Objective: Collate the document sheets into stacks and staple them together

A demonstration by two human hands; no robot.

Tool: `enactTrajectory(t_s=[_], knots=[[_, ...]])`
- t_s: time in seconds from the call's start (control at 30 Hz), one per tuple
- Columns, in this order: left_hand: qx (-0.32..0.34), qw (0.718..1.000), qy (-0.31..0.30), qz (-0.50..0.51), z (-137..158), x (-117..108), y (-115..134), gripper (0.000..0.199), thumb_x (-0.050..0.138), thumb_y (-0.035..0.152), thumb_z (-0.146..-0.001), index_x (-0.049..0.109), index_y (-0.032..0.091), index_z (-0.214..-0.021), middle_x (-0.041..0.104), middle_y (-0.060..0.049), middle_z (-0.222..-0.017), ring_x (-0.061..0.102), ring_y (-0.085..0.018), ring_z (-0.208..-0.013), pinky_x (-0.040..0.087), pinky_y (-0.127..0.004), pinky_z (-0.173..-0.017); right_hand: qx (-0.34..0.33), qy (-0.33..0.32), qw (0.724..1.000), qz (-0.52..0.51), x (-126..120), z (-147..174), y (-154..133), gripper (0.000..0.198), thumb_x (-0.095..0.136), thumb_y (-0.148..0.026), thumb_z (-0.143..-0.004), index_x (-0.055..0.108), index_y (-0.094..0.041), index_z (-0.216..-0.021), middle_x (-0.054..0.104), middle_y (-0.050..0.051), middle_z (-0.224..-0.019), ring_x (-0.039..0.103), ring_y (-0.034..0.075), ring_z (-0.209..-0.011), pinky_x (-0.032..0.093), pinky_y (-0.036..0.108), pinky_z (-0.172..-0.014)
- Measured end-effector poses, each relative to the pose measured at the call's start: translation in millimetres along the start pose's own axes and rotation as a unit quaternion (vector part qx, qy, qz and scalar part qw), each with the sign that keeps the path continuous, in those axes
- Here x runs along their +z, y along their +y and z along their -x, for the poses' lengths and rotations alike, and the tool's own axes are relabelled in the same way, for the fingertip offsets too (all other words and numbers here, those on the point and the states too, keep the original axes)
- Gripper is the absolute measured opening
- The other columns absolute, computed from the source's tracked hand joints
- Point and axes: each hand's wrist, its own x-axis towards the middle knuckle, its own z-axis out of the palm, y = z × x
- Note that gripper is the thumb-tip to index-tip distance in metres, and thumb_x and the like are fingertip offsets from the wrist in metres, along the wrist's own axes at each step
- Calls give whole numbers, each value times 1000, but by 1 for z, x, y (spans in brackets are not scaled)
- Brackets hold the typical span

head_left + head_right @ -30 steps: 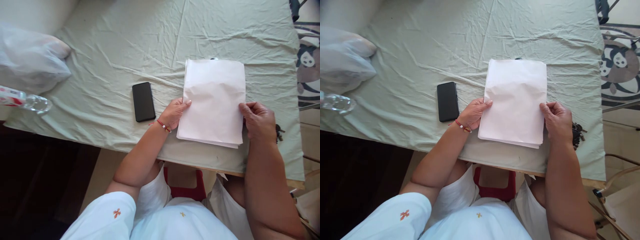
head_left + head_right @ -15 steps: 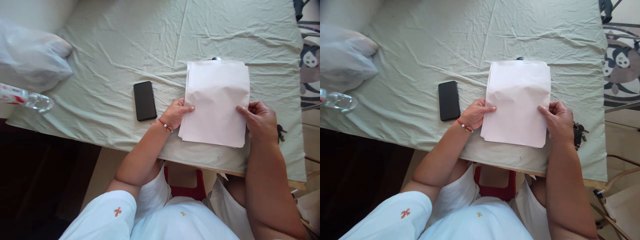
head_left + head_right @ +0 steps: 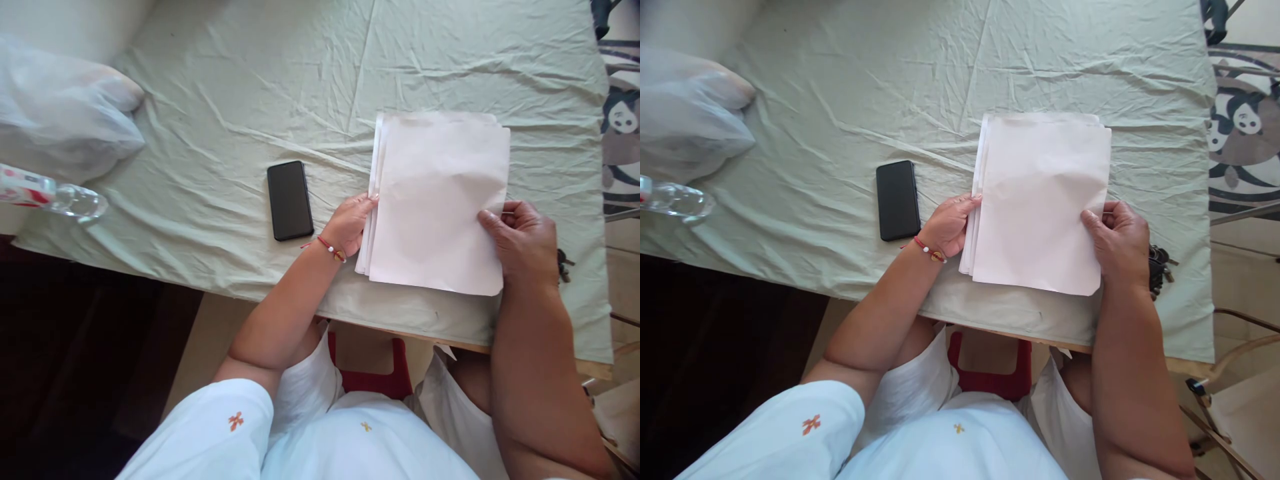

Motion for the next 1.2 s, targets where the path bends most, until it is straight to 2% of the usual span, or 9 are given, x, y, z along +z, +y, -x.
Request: enactTrajectory(t_s=[0.13, 0.23, 0.37, 0.57, 0.67, 0.83, 1.0, 1.13, 1.2], knots=[[-9, 1000, 0, 3, 3, 1, 2, 24, 53, 21, -100, 72, 11, -111, 77, -12, -102, 73, -24, -107, 57, -41, -102, 1, 7, 1000, -6, -3, -3, 2, 28, 81, -34, -61, 69, -19, -81, 70, -2, -70, 55, 10, -55, 44, 23, -50], [-1, 1000, -1, 4, 4, 1, 2, 25, 53, 22, -101, 71, 11, -113, 77, -12, -101, 73, -24, -105, 57, -40, -100, -12, 37, 999, -3, -6, -7, 5, 25, 80, -31, -60, 69, -19, -79, 67, -3, -66, 52, 9, -55, 42, 22, -51], [-2, 1000, -4, -2, 5, -1, 3, 22, 52, 19, -102, 71, 10, -108, 77, -11, -95, 73, -23, -104, 57, -40, -98, -2, 70, 997, -19, -10, -12, 6, 23, 78, -28, -57, 68, -19, -75, 67, -3, -66, 53, 9, -54, 44, 23, -52], [-7, 999, -26, -29, 5, -2, 3, 10, 68, 20, -93, 70, 10, -93, 76, -10, -85, 74, -25, -99, 57, -40, -97, -4, 64, 997, -34, -12, -15, 9, 25, 80, -28, -55, 68, -20, -75, 70, -2, -69, 56, 11, -55, 47, 25, -53], [-11, 999, -33, -34, 5, -4, 2, 9, 69, 19, -91, 71, 10, -94, 75, -9, -81, 75, -26, -95, 57, -43, -96, -5, 68, 997, -36, -12, -15, 9, 25, 79, -28, -54, 68, -19, -74, 70, -1, -70, 56, 11, -55, 47, 26, -54], [-16, 998, -59, -32, 3, -8, 2, 13, 71, 17, -88, 72, 10, -99, 76, -11, -87, 75, -27, -96, 57, -46, -97, -5, 80, 996, -34, -13, -17, 10, 24, 79, -27, -55, 67, -19, -73, 69, -2, -68, 55, 11, -55, 48, 27, -55], [-4, 999, -42, -22, 3, -5, 1, 19, 75, 19, -86, 70, 10, -102, 77, -11, -94, 74, -27, -103, 58, -42, -96, -15, 81, 996, -42, -13, -18, 11, 23, 79, -26, -55, 67, -19, -74, 70, -1, -68, 56, 11, -55, 47, 26, -54], [20, 1000, -11, 8, 2, 2, -4, 14, 62, 15, -94, 69, 11, -106, 77, -10, -98, 73, -23, -107, 56, -36, -98, -16, 80, 996, -35, -12, -18, 12, 24, 79, -27, -56, 67, -19, -75, 69, -1, -68, 55, 11, -55, 47, 26, -53], [43, 999, 1, 11, 1, 5, -9, 16, 61, 20, -97, 69, 13, -109, 77, -8, -99, 72, -22, -107, 55, -35, -98, -19, 73, 997, -26, -12, -18, 13, 26, 79, -29, -57, 67, -18, -77, 68, -2, -69, 55, 10, -55, 47, 26, -53]])
